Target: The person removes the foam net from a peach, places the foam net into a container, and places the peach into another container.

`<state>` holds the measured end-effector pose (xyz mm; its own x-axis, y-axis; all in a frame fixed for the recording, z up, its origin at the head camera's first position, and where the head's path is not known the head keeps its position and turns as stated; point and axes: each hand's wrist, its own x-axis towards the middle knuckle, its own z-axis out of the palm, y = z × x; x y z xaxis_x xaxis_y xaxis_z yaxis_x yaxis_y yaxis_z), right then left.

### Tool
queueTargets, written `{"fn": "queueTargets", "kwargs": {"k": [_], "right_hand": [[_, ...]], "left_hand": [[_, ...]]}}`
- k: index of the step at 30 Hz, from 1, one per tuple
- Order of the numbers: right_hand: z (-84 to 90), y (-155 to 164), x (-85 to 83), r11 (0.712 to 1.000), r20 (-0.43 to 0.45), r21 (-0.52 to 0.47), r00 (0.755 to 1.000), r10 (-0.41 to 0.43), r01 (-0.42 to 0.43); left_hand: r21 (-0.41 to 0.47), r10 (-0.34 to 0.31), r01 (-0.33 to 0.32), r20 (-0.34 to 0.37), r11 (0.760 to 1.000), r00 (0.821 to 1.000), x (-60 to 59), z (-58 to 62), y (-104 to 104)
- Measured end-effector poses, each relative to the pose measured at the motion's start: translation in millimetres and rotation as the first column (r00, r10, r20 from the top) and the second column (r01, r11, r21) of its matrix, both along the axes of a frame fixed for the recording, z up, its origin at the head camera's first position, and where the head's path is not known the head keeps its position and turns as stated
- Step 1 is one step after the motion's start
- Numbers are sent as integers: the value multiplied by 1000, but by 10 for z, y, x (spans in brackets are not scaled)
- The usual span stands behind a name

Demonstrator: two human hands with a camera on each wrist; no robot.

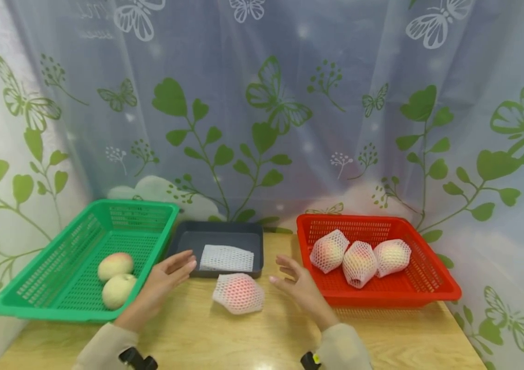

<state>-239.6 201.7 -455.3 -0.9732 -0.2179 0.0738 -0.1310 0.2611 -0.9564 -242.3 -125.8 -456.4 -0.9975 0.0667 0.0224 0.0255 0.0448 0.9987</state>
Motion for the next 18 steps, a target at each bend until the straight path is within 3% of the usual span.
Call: {"fn": "queueTargets", "kwargs": {"k": [18], "right_hand": [[-229, -240, -54, 998, -14, -23, 998, 55, -55]], "left_hand": [[-1, -8, 8, 8, 1000, 1000, -26, -194, 313]]}}
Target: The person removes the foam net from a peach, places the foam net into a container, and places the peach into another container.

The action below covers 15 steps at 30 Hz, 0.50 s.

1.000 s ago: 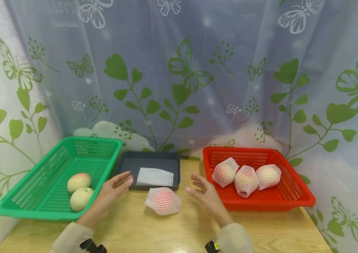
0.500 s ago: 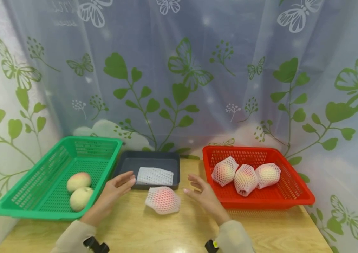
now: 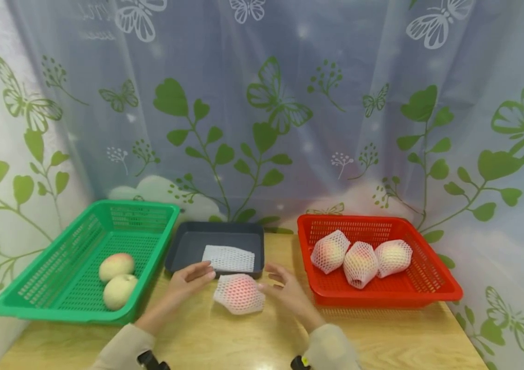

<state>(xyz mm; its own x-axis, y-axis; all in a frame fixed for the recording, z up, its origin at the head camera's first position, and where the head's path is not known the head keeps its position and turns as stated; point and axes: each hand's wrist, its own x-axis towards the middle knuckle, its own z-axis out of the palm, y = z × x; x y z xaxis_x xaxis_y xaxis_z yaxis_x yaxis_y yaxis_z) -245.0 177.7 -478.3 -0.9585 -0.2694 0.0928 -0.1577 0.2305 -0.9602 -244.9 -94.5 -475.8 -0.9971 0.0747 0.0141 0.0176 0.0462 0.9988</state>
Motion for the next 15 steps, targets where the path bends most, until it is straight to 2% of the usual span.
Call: {"fn": "queueTargets", "kwargs": {"k": [8, 15], "right_hand": [[-149, -150, -12, 999, -1, 16, 999, 49, -49], [-247, -244, -35, 997, 51, 3, 996, 73, -73]], "left_hand": [[-44, -48, 48, -3, 998, 999, 9, -111, 180], [-81, -56, 55, -11, 995, 998, -16, -234, 282]]}}
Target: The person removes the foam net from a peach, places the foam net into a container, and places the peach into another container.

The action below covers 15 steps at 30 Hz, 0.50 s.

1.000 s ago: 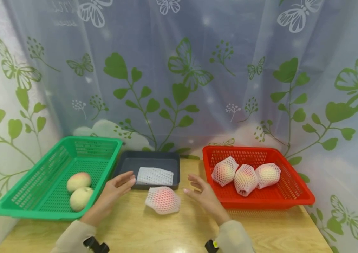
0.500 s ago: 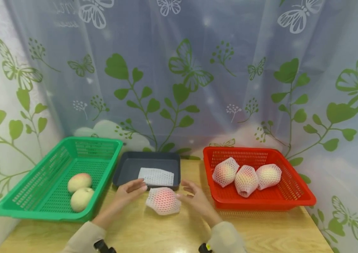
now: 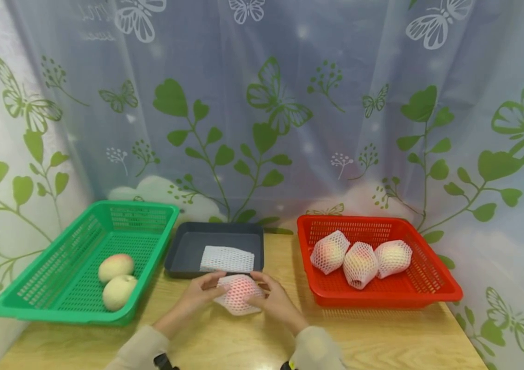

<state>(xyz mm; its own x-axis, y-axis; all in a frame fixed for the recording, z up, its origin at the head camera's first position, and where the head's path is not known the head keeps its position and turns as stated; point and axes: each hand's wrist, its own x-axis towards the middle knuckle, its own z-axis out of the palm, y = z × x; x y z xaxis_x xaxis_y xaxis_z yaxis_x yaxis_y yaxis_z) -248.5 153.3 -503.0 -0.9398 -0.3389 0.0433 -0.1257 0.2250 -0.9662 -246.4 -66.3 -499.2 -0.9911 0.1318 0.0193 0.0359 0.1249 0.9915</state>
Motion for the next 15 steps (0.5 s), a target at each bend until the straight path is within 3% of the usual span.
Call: {"fn": "queueTargets", "kwargs": {"k": [9, 15], "right_hand": [[-64, -66, -16, 998, 37, 43, 998, 41, -43], [-71, -107, -32, 998, 63, 50, 997, 33, -36]], "left_hand": [[39, -29, 30, -15, 999, 999, -6, -103, 53], [42, -28, 27, 15, 999, 1000, 5, -137, 67]]}}
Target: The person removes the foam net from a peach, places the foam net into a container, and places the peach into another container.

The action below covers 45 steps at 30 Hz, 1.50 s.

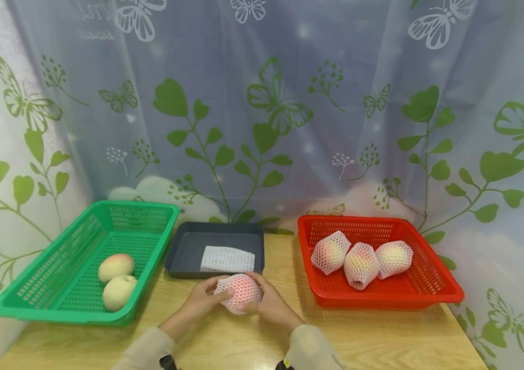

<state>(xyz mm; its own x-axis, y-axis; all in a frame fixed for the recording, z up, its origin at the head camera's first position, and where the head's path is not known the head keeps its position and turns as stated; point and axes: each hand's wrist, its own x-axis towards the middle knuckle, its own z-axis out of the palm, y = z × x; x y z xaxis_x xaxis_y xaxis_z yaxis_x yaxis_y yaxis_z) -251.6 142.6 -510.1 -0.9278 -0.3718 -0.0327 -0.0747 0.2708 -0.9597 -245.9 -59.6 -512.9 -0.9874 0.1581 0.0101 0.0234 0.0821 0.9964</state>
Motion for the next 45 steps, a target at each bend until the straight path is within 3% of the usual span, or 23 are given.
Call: {"fn": "queueTargets", "kwargs": {"k": [9, 19, 29, 45], "right_hand": [[-44, -18, -8, 1000, -5, 14, 1000, 5, -5], [-44, -20, -9, 1000, -33, 13, 999, -13, 14], [25, 43, 13, 997, -43, -36, 997, -70, 69], [177, 123, 27, 993, -55, -118, 998, -27, 20]], "left_hand": [[112, -40, 29, 91, 993, 995, 25, -24, -5], [139, -34, 19, 102, 990, 994, 25, -39, 0], [196, -56, 32, 119, 980, 991, 61, 92, 8], [217, -60, 47, 54, 975, 997, 119, 260, 2]]}}
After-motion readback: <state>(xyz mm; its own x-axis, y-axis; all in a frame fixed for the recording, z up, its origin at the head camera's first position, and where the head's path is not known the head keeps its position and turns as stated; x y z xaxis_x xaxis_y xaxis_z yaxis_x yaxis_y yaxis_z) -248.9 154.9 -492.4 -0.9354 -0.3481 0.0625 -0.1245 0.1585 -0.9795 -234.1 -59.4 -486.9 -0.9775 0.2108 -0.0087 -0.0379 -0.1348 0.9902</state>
